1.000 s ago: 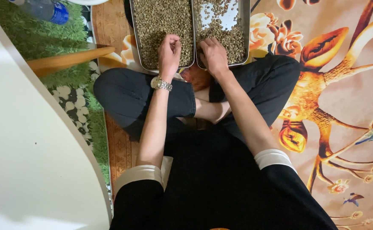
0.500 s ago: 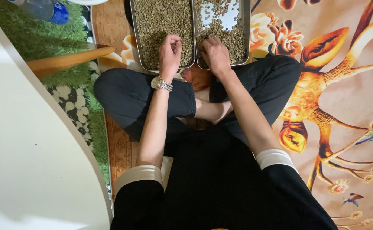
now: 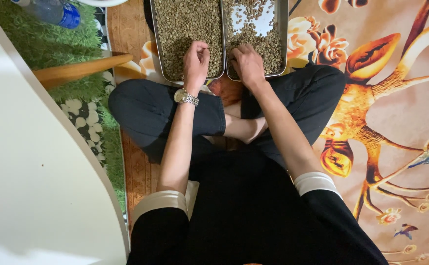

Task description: A person sitting on the floor manually sorts green coffee beans in a metal tray, moving selected beans from one compartment to another.

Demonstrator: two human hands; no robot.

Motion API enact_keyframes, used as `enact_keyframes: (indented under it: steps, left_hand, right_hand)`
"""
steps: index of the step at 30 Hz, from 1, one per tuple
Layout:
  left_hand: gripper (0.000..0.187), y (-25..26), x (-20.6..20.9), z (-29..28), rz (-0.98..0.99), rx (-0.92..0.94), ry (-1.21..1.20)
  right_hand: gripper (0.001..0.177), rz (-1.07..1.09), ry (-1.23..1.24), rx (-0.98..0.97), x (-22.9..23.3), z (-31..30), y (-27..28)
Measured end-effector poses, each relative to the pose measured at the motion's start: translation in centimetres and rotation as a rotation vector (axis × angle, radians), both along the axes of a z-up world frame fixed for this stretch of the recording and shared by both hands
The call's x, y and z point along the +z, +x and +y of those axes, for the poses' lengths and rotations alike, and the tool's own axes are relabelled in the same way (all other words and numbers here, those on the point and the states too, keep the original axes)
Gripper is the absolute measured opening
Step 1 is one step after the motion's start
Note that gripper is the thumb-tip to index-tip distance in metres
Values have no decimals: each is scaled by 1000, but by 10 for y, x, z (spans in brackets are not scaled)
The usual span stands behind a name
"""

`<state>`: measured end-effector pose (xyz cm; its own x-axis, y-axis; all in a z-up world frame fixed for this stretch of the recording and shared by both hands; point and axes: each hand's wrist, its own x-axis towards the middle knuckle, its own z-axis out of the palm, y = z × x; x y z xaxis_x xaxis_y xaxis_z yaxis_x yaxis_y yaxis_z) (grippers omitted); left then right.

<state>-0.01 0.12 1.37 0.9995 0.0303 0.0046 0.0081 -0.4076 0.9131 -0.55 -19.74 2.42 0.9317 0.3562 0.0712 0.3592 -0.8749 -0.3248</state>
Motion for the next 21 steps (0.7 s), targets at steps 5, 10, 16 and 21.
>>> enact_keyframes:
  steps: [5, 10, 16, 21]
  left_hand:
    - [9, 0, 2, 0, 34, 0, 19]
    - [9, 0, 1, 0, 56, -3, 14]
    - [9, 0, -2, -1, 26, -1, 32]
    - [9, 0, -3, -1, 36, 5, 31]
  right_hand:
    - [27, 3, -9, 21, -1, 1, 0]
    - [30, 6, -21, 43, -2, 0, 0]
    - [25, 4, 9, 43, 2, 1, 0]
    - [17, 21, 141, 23, 11, -1, -3]
